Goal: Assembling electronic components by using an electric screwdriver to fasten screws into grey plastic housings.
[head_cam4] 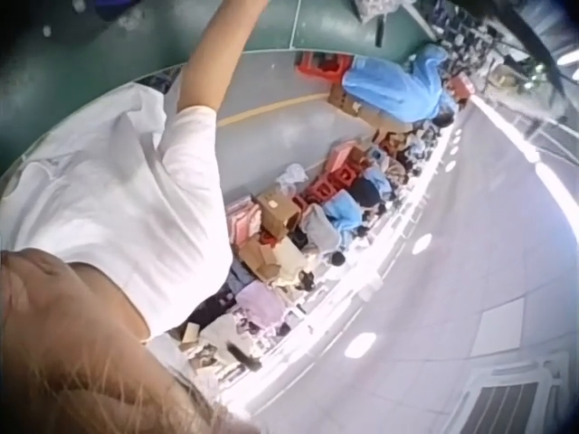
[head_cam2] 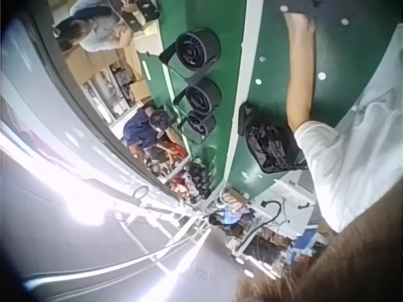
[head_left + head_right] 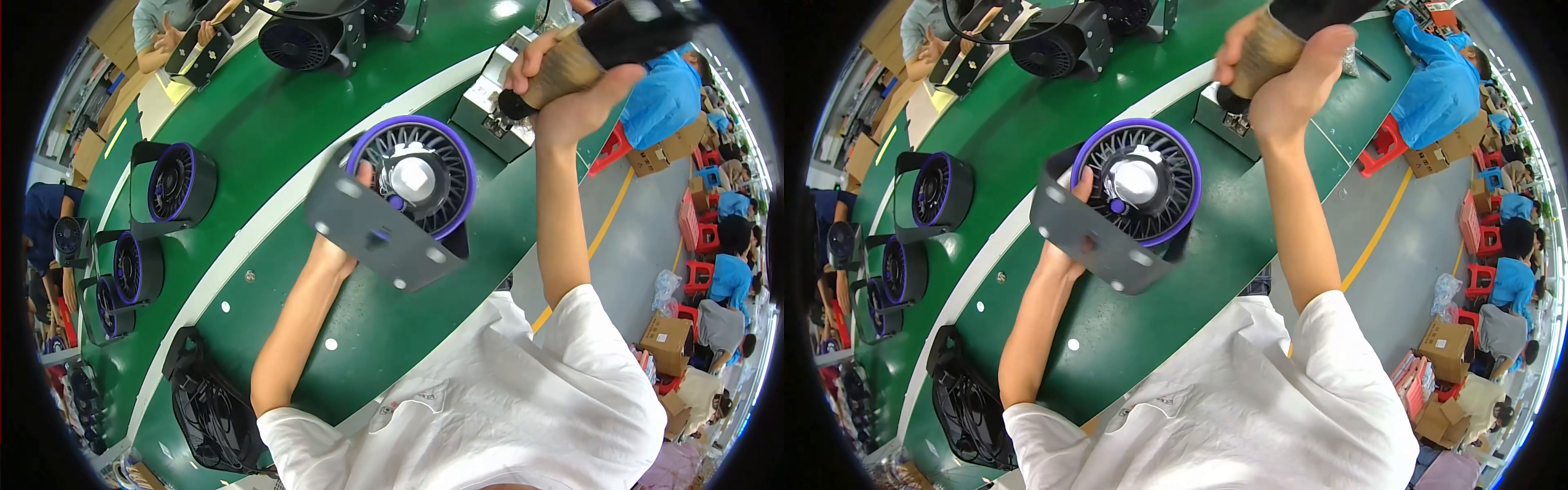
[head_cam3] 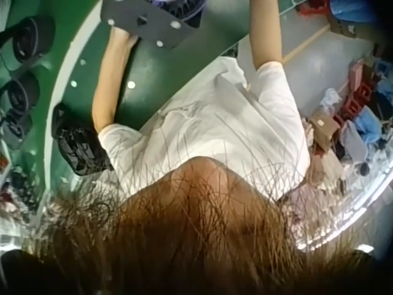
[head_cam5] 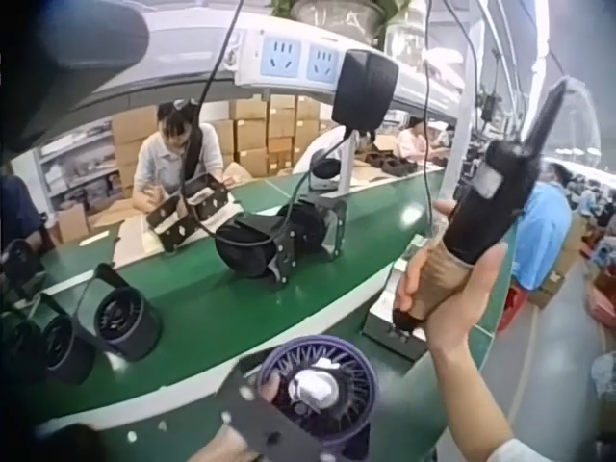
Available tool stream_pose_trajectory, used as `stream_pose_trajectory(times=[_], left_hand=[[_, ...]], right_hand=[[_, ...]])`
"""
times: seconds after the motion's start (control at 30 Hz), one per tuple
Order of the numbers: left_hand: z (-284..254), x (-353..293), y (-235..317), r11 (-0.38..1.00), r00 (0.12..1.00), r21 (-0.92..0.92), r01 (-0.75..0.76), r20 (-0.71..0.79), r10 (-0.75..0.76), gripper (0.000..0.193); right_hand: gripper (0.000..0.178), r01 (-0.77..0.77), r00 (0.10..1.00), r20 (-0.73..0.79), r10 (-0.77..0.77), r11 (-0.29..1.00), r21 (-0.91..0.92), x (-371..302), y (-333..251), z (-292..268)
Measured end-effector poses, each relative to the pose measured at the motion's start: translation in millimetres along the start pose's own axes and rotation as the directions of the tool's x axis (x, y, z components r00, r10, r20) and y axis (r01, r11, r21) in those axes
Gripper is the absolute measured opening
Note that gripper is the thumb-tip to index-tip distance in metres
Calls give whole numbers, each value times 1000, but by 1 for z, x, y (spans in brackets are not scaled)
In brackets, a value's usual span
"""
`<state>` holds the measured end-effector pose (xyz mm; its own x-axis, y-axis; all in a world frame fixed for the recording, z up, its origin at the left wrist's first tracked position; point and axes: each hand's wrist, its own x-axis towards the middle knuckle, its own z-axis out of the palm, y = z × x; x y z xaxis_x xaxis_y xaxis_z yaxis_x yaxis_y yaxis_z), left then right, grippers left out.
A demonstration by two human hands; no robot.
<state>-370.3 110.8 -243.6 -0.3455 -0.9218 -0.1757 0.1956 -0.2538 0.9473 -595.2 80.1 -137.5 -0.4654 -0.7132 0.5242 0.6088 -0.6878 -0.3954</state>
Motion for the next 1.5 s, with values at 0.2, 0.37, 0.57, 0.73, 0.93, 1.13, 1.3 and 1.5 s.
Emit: stream_pose_trajectory(times=[0.2, 0.37, 0.57, 0.73, 0.93, 1.13, 1.3, 1.5], left_hand=[[1, -4, -41, 513, 785, -615, 599, 327, -526, 46], [-7, 2, -63, 371, 777, -683, 629, 530, -340, 44], [30, -17, -22, 392, 784, -704, 593, 393, -481, 57], [20, -2, -38, 153, 733, -766, 624, 506, -454, 66], [28, -1, -36, 197, 772, -783, 590, 475, -423, 64], [32, 3, -39, 168, 764, -794, 585, 469, -444, 63], [32, 3, -39, 169, 762, -790, 589, 474, -441, 63], [39, 10, -37, 193, 756, -774, 603, 478, -446, 64]], right_hand=[[83, 194, 981, 164, -104, 515, -835, 2, 11, -98], [82, -49, 999, -26, 47, 617, -786, -7, 8, -73], [84, -79, 993, 15, 119, 745, -662, 13, -19, -2], [88, -195, 979, 13, 204, 952, -236, 1, -11, 56], [88, -298, 954, -21, 301, 929, -218, -2, 12, 68], [91, -388, 922, -38, 386, 916, -106, -6, 22, 64], [96, -416, 908, 92, 409, 853, 314, -6, 28, 58], [100, -259, 921, 358, 156, 930, 260, 20, 52, 26]])
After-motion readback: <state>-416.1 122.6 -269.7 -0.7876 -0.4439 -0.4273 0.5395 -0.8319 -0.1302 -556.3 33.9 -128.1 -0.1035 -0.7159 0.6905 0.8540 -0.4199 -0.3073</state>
